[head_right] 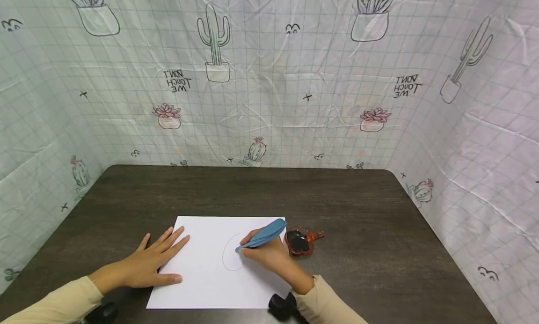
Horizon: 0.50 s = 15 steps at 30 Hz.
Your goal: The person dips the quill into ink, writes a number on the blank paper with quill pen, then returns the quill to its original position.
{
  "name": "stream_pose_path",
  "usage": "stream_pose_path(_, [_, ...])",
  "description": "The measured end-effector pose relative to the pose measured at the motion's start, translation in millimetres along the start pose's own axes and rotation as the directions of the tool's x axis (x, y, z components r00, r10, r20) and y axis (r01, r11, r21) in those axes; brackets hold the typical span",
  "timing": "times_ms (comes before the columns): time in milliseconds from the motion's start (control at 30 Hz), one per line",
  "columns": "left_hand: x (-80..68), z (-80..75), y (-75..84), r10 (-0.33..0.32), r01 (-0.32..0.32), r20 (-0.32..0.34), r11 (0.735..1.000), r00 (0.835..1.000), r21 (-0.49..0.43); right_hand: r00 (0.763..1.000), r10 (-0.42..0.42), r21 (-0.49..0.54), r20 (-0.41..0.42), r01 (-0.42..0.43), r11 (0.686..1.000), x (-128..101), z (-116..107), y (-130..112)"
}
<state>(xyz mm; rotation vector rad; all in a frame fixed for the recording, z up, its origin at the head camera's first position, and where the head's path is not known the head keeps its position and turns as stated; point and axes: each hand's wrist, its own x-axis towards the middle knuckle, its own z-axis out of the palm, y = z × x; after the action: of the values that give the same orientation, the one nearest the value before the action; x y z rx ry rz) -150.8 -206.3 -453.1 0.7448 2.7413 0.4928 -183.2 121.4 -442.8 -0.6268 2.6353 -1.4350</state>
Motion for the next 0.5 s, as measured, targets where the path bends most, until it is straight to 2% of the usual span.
stream_pose_path(200, [0.6,1.0,-1.4,-0.001,0.001,0.000,1.000,1.000,0.005,0.997,-0.055,-0.028,0.046,0.056,0.998,3.2,5.7,-2.5])
stream_pose_path(500, [0.2,0.9,-1.5,0.008,-0.008,-0.007,1.000,1.000,0.002,0.996,-0.060,0.001,0.060,0.060,0.998,1.0,9.8,-5.7])
